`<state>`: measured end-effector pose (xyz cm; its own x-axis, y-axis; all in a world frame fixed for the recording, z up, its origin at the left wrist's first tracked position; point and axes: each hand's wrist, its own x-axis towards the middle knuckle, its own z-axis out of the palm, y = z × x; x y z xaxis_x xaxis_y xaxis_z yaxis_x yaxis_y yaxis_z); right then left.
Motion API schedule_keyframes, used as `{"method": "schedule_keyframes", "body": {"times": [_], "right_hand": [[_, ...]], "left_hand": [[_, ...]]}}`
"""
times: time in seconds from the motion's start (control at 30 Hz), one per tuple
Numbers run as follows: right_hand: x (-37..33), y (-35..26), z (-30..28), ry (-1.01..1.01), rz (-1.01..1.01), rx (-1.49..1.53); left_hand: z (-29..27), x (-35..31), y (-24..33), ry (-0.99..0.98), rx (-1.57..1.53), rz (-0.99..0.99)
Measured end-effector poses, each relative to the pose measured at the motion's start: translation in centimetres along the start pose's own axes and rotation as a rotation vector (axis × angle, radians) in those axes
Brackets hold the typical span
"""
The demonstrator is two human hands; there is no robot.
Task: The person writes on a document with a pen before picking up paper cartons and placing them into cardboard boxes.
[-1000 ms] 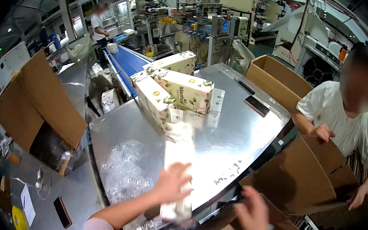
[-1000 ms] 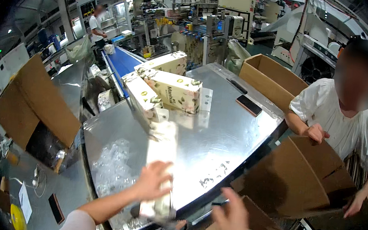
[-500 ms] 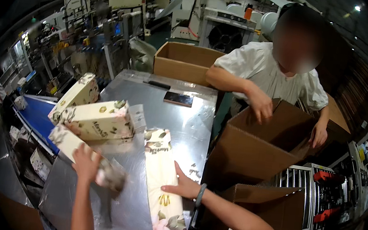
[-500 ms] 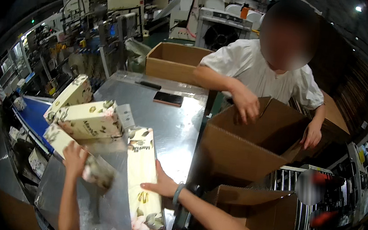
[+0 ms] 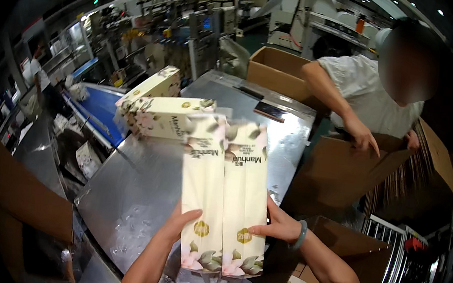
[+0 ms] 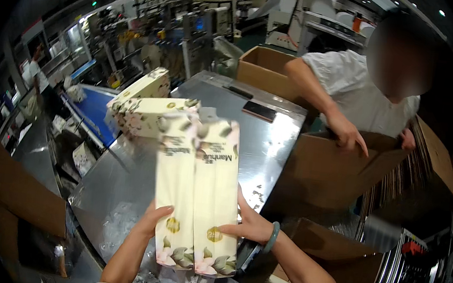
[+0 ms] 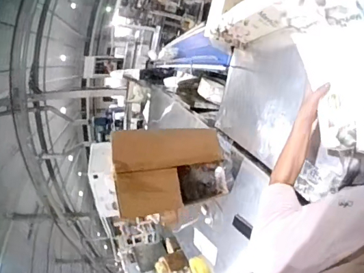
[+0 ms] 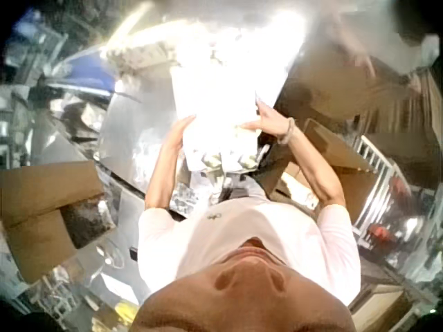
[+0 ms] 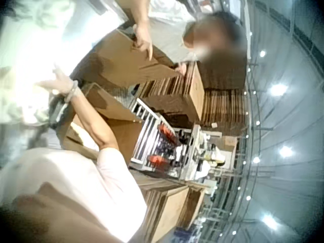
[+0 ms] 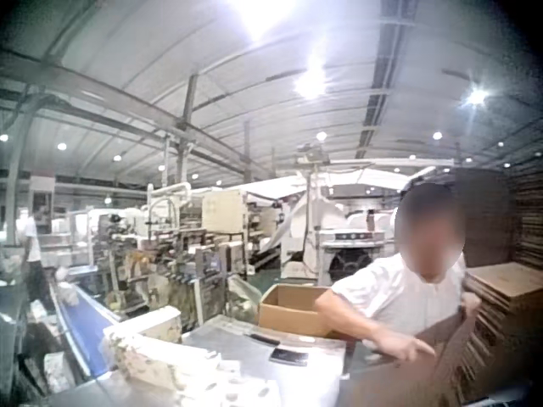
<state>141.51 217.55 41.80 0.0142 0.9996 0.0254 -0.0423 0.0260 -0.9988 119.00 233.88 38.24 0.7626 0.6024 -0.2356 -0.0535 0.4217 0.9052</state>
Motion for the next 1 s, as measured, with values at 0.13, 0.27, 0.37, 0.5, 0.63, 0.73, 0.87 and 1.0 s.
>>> {"method": "schedule_keyframes", "body": {"times": [0.13,0.27,0.37,0.5,0.63,0.73,0.87,1.0], "right_hand": [[-8.7,-7.1,-0.1,0.179,-0.231,-0.236],[-19.6,-9.5,-0.9,0.257,-0.406,-0.569],[-26.4,-7.9,0.4,0.403,-0.392,-0.66],[-33.9,-1.9,1.2,0.697,-0.184,-0.731],[-36.5,1.0,1.9,0.754,0.122,-0.479],[-35.5,3.2,1.0,0.461,0.312,-0.405],[-32.4,10.2,1.7,0.464,0.219,-0.445],[-28.7,15.2,2.4,0.379,0.943,-0.096]], "left_hand": [[7.8,-4.9,6.6,-0.326,0.415,0.343],[14.8,-5.0,5.2,-0.337,0.307,-0.041],[23.2,-8.0,6.1,-0.458,0.29,0.15],[29.6,-6.7,2.5,-0.884,0.882,0.94],[33.1,-6.1,-0.1,-0.947,0.79,0.767],[34.7,-3.7,-0.3,-1.02,1.006,0.718],[36.8,0.7,-2.9,-1.216,1.087,0.52],[37.0,7.7,-12.1,-1.257,1.405,0.138]]}}
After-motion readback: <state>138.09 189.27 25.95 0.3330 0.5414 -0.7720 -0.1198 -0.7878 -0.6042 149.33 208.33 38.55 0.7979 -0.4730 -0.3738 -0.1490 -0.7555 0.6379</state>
